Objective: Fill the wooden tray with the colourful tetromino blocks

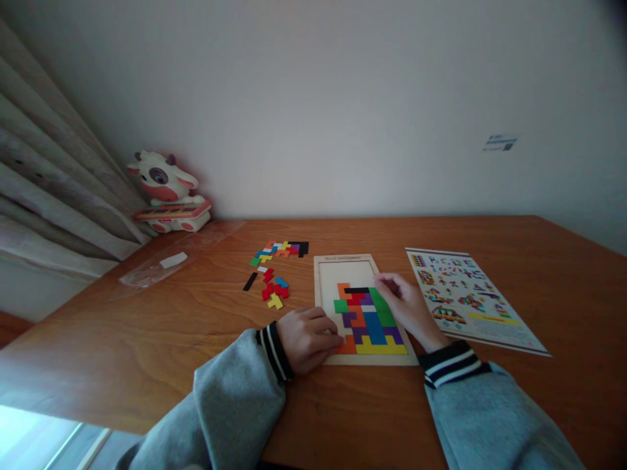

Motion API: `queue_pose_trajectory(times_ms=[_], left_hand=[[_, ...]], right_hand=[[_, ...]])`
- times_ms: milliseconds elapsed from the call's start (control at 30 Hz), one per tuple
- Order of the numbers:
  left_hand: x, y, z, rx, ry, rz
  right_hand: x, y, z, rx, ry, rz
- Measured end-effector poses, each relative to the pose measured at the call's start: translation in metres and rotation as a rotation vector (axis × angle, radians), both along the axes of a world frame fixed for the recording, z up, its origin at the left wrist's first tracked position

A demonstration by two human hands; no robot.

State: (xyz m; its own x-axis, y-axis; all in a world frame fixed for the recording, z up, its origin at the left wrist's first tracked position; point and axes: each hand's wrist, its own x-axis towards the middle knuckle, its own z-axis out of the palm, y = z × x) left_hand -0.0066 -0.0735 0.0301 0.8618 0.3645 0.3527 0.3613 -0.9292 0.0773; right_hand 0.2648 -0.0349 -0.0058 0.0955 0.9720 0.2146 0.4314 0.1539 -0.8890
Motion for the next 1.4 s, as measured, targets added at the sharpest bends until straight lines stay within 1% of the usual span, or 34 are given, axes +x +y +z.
queue_pose_trajectory(times_ms=[133, 233, 367, 433, 467, 533, 600, 700, 767, 867, 967, 1067, 1267, 1400], left_hand=[[-0.001, 0.005, -0.003, 0.029, -0.016, -0.022], [-0.002, 0.007, -0.006, 0.046, -0.027, -0.048], [-0.003, 0.008, -0.007, 0.036, -0.047, -0.028], [-0.003, 0.009, -0.005, 0.049, -0.061, 0.036], [-0.005, 0.011, -0.004, 0.062, -0.070, 0.093], [-0.010, 0.017, -0.001, 0.085, -0.083, 0.245], [-0.019, 0.026, -0.001, 0.107, -0.083, 0.428], [-0.039, 0.041, -0.007, 0.126, -0.066, 0.689], [-0.051, 0.050, -0.012, 0.093, -0.043, 0.779], [-0.062, 0.058, -0.020, 0.026, -0.021, 0.807], [-0.064, 0.061, -0.026, -0.018, -0.004, 0.809], [-0.064, 0.062, -0.030, -0.029, 0.000, 0.830], [-0.071, 0.069, -0.032, -0.032, -0.030, 0.889], [-0.083, 0.078, -0.032, -0.034, -0.076, 0.976]], right_hand=[[-0.005, -0.006, 0.008, 0.043, -0.137, 0.022], [-0.007, -0.007, 0.010, 0.057, -0.151, 0.018], [-0.007, -0.007, 0.011, 0.050, -0.153, 0.017], [-0.007, -0.007, 0.011, 0.043, -0.151, 0.018], [-0.007, -0.007, 0.012, 0.040, -0.149, 0.018], [-0.007, -0.008, 0.013, 0.034, -0.145, 0.018], [-0.008, -0.008, 0.014, 0.031, -0.144, 0.018], [-0.008, -0.008, 0.014, 0.036, -0.145, 0.018], [-0.008, -0.008, 0.013, 0.046, -0.147, 0.021], [-0.008, -0.008, 0.013, 0.057, -0.149, 0.025], [-0.009, -0.008, 0.015, 0.048, -0.147, 0.026], [-0.009, -0.009, 0.016, 0.036, -0.145, 0.022], [-0.010, -0.009, 0.016, 0.048, -0.157, 0.020], [-0.010, -0.009, 0.016, 0.045, -0.160, 0.030]])
